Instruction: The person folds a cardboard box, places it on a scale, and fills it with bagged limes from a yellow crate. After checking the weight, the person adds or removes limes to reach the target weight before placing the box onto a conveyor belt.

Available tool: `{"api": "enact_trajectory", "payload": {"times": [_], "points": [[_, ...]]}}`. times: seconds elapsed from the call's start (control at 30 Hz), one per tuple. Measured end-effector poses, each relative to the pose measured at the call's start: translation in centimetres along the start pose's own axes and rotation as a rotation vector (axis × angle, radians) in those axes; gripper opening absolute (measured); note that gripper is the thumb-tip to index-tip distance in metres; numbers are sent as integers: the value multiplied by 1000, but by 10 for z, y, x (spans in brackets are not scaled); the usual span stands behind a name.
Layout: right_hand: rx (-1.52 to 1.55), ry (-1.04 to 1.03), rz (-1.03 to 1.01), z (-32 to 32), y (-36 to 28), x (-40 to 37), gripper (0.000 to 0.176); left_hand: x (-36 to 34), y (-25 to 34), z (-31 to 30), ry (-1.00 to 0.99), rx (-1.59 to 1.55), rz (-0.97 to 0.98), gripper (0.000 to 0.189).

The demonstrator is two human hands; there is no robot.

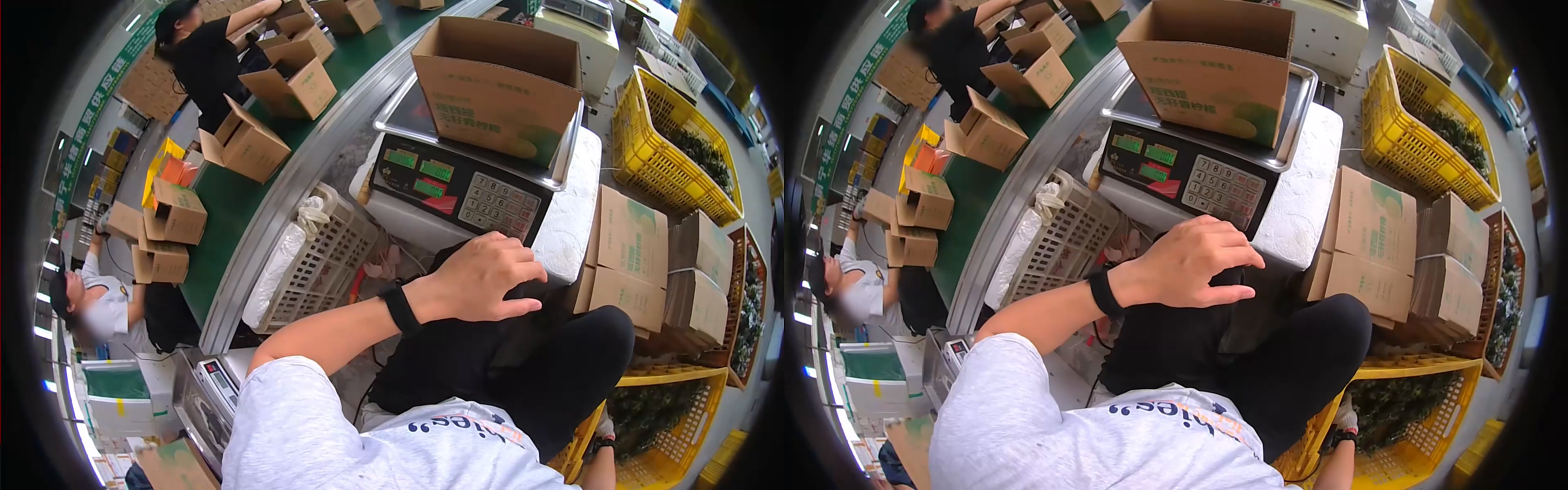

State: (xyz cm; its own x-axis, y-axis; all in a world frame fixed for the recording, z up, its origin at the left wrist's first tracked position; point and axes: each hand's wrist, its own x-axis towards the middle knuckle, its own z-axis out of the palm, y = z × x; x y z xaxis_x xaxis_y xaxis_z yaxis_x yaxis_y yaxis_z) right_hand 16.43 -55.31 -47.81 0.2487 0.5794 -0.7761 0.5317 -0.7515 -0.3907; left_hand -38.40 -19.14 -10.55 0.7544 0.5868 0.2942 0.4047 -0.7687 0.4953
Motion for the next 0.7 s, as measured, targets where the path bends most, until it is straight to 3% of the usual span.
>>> {"api": "enact_trajectory", "payload": {"times": [0.03, 0.13, 0.17, 0.2, 0.27, 0.3, 0.33, 0.37, 0.47, 0.53, 0.57, 0.67, 0.7], "points": [[121, -34, -51, 2, 37, 17, 82, -2, -1, -1, 0, -7, -7, 32], [109, 6, 7, -18, 0, -38, 85, -10, 0, -2, 49, 20, 7, 33], [284, 2, 61, -29, -25, -70, 82, -11, -1, -1, 46, 32, 4, 34], [252, 5, 246, -46, -113, -132, 75, -13, 0, 0, 56, 27, 6, 34], [264, 44, 150, -72, 37, -90, 60, -15, 1, 0, 67, 41, 9, 35], [259, 39, 164, -89, -5, -127, 47, -15, 1, 0, 59, 34, 9, 36], [253, 35, 178, -102, -89, -182, 34, -16, 1, 1, 66, 27, 14, 36], [310, 87, 172, -118, -56, -178, 38, -16, 1, 2, 81, 24, 24, 36], [729, 219, 24, -153, -52, -205, 35, -17, 1, 4, 97, 6, 35, 36], [872, 221, -319, -179, -20, -192, 32, -19, 1, 3, 91, -9, 39, 37], [920, 261, -382, -181, -53, -203, 32, -20, 0, 4, 85, -24, 39, 38], [610, 500, -343, -191, -144, -228, 20, -24, -1, 3, 117, -40, 46, 39], [609, 502, -423, -184, -184, -231, 18, -26, -1, 3, 109, -37, 48, 40]]}}
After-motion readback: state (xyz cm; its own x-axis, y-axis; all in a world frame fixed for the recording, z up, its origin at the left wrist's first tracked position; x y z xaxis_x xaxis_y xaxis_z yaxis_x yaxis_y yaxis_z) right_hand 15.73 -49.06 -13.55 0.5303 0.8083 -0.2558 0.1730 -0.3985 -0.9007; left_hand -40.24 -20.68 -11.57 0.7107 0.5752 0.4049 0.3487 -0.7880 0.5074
